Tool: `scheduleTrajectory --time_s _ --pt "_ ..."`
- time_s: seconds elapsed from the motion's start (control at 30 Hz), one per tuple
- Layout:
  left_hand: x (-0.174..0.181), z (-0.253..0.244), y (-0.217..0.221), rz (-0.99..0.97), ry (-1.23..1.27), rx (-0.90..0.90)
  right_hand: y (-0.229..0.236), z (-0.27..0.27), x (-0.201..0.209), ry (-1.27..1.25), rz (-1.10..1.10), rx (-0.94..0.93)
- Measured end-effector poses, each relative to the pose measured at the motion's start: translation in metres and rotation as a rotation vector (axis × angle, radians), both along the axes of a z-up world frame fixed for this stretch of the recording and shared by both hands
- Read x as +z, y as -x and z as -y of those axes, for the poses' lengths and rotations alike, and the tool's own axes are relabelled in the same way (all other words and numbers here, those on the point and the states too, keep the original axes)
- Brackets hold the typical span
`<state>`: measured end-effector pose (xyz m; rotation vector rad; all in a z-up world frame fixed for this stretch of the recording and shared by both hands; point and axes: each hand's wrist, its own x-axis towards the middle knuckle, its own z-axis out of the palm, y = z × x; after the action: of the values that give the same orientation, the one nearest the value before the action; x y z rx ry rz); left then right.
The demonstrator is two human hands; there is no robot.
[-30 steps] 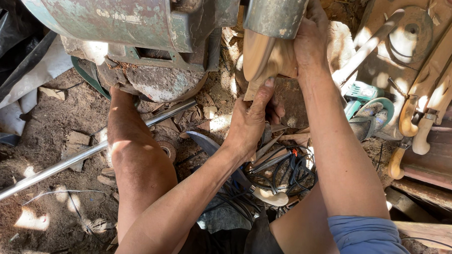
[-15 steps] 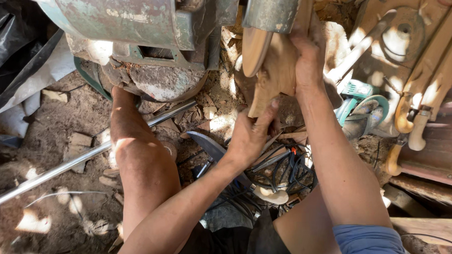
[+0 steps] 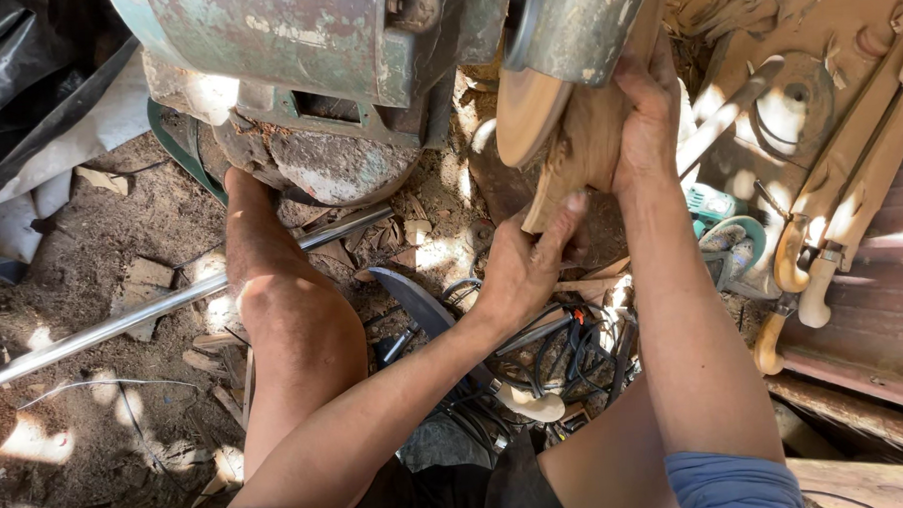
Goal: The person holds a curved wooden piece against a rotating grinding wheel to smooth and shape its edges. They rotate and reposition the wood repeatedly to grind different sides and contours.
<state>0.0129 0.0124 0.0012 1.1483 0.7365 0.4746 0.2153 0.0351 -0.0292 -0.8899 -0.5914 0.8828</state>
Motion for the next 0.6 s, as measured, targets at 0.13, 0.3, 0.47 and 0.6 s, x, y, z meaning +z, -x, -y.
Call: scheduleTrajectory --time_s 0.13,0.3,0.47,0.6 --pt "-0.005 -0.011 -0.012 0.093 0.135 -0.013 -0.009 -0.011 0.005 0.006 0.05 0.003" --pt "-0.008 -0.02 -0.023 0.149 0.187 0.049 -0.018 -0.029 0.003 -0.013 0.035 -0.02" --pt "-0.012 -0.027 -0.03 0.176 0.215 0.08 -0.022 -0.036 -0.002 0.013 0.033 -0.026" --pt "-0.014 -0.027 -0.031 0.182 0.244 0.079 -0.023 -0.039 -0.006 0.012 0.008 -0.028"
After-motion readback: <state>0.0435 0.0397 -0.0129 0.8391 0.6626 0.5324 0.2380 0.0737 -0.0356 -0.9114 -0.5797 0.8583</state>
